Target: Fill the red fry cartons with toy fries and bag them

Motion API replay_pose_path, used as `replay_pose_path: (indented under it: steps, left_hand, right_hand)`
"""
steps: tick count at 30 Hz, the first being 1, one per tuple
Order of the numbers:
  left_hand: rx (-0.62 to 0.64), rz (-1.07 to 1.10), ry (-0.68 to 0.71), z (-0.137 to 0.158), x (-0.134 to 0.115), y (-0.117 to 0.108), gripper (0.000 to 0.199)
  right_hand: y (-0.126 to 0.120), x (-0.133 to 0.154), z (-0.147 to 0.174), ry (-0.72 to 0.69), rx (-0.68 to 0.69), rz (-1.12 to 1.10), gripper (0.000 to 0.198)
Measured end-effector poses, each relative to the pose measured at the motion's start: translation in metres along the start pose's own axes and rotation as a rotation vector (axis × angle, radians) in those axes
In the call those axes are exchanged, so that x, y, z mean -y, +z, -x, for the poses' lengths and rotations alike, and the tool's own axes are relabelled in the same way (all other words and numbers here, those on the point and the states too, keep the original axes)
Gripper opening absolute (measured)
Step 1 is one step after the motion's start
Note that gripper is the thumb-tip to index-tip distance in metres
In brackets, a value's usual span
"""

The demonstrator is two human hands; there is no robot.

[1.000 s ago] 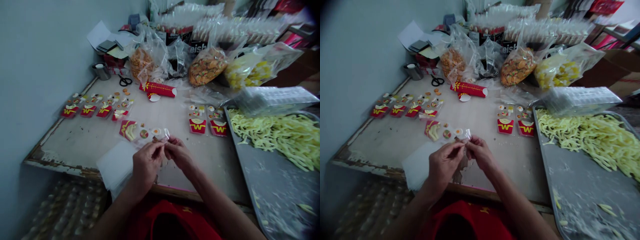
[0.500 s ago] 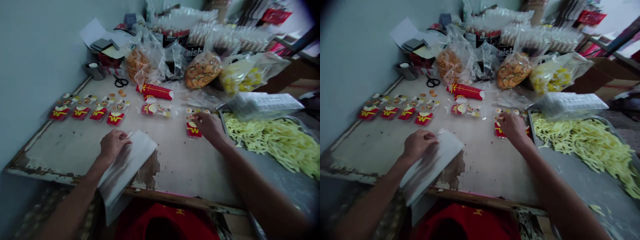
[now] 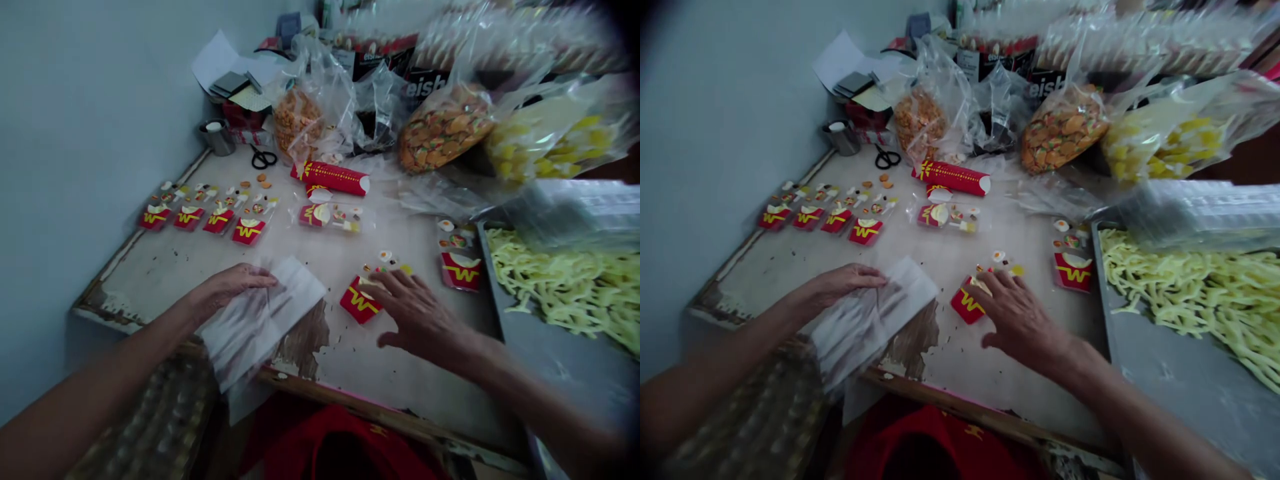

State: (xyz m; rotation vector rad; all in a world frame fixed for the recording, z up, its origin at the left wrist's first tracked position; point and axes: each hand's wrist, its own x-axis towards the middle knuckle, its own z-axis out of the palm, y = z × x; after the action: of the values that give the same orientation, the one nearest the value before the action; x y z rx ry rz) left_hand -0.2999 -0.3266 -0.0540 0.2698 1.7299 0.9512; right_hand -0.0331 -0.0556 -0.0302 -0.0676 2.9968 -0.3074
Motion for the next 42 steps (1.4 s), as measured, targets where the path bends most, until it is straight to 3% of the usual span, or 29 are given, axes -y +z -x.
replay_pose_path:
  steps: [2,4,8,12,17,22,28,33,42]
  left_hand:
    - [-0.093,0.069,-0.050,-0.003,0.003,0.010,0.036]
    - [-0.153,0.114,-0.063,-0.006,0.003,0.021,0.039]
    - [-0.220,0.080,0.026,-0.009,-0.003,0.038,0.036]
    - [-0.195,0.030,0.141,-0.011,-0.006,0.042,0.037]
    - [-0.219,0.124,0.159,-0.010,-0.005,0.042,0.034]
    - [-0.233,0.316,0.144,-0.007,-0.012,0.057,0.028]
    - [-0.378,0.185,0.226,-0.001,-0.024,0.077,0.034]
    - [-0.472,0.003,0.275,0.002,-0.028,0.085,0.034]
    - [-0.249,-0.113,0.246,-0.002,-0.034,0.086,0.031]
  right_hand:
    - [0.003,-0.021,-0.008,-0.080,0.015,0.010,0.115]
    - [0.008,-0.038,-0.022,-0.134,0.094,0.006,0.122]
    - [0.014,-0.043,-0.054,-0.198,0.214,-0.043,0.111]
    - [0.010,-0.035,-0.062,-0.205,0.202,-0.077,0.096]
    - [-0.003,-0.041,-0.038,-0.080,0.108,-0.112,0.092]
    - [-0.045,-0.039,-0.029,-0.061,-0.045,-0.075,0.097]
    - [-0.082,-0.021,-0.047,0.114,-0.244,0.167,0.102]
    - [-0.079,-0.016,-0.056,0.126,-0.294,0.230,0.096]
    - [-0.053,-0.004,-0.052,0.162,-0.311,0.251,0.091]
